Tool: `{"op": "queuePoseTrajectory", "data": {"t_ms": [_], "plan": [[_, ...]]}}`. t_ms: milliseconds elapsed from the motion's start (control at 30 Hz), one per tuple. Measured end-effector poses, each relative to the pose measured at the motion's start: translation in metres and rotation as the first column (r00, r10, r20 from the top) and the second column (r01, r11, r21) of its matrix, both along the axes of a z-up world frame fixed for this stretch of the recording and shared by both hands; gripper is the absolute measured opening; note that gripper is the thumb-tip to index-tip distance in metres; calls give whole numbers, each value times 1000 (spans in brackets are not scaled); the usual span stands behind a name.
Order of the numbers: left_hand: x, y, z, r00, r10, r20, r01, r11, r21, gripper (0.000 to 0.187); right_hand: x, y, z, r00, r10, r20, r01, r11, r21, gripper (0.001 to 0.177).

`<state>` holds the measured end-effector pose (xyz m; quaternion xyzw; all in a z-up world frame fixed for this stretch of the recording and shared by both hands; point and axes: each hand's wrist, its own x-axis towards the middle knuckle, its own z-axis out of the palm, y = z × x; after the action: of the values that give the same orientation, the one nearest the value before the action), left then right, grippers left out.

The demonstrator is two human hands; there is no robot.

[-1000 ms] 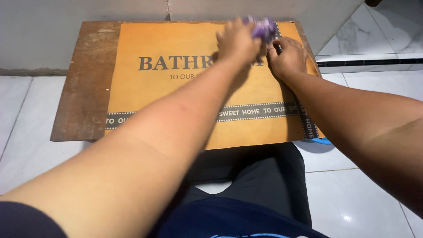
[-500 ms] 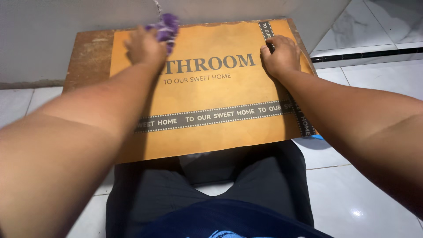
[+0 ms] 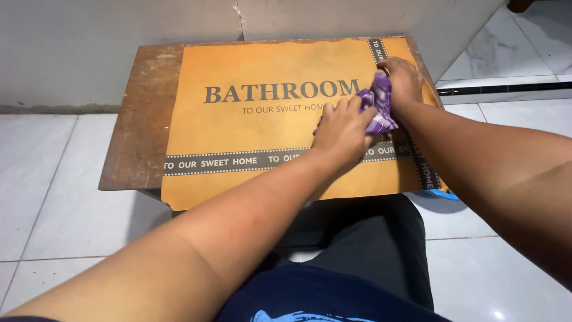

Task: The person wipes a yellow bathroom mat with a purple cloth, then flips it to wipe the dark underside. The person flips the mat back and continues wiping the yellow side. The mat remains on a wooden board on the floor.

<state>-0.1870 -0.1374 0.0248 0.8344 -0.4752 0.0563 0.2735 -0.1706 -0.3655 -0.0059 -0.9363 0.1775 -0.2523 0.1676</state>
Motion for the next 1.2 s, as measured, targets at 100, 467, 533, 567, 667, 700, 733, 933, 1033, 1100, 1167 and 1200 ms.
{"op": "queuePoseTrajectory", "data": {"t_ms": [100,467,533,567,667,700,733,933,1033,1100,1167,1200], "plan": [[10,31,2,998,70,6,-70,998,-3,53,4,2,-2,994,-104,-45,105,994,34,29],[101,170,41,652,732,-198,-734,675,79,38,7,-1,-7,999,-49,0,49,999,2,31],[96,145,48,702,620,-350,-678,732,-63,39,7,-2,-6,999,-45,2,45,999,-3,31],[88,127,49,774,484,-408,-594,779,-203,40,8,-2,-6,999,-53,1,53,999,-1,31],[44,54,40,891,304,-336,-407,864,-296,49,5,1,-6,997,-70,-25,70,998,-6,31],[27,37,35,968,212,-132,-243,921,-305,46,5,1,-4,997,-77,-31,77,997,-12,30],[12,26,27,993,96,70,-73,959,-275,43,4,0,-4,997,-70,-12,70,998,-9,30],[-13,37,-9,983,-102,154,116,990,-81,55,5,-1,-5,997,-75,9,75,997,15,29],[4,69,-7,981,-39,189,40,999,1,46,6,-1,-6,998,-57,1,57,998,13,29],[13,97,-5,975,45,218,-28,996,-82,46,9,-3,-4,998,-59,11,59,998,7,30],[24,124,-4,972,162,169,-152,986,-71,45,3,-3,-7,997,-77,-9,77,996,34,31],[29,139,-3,966,203,162,-197,979,-53,47,5,-2,-5,997,-79,-11,80,996,49,31]]}}
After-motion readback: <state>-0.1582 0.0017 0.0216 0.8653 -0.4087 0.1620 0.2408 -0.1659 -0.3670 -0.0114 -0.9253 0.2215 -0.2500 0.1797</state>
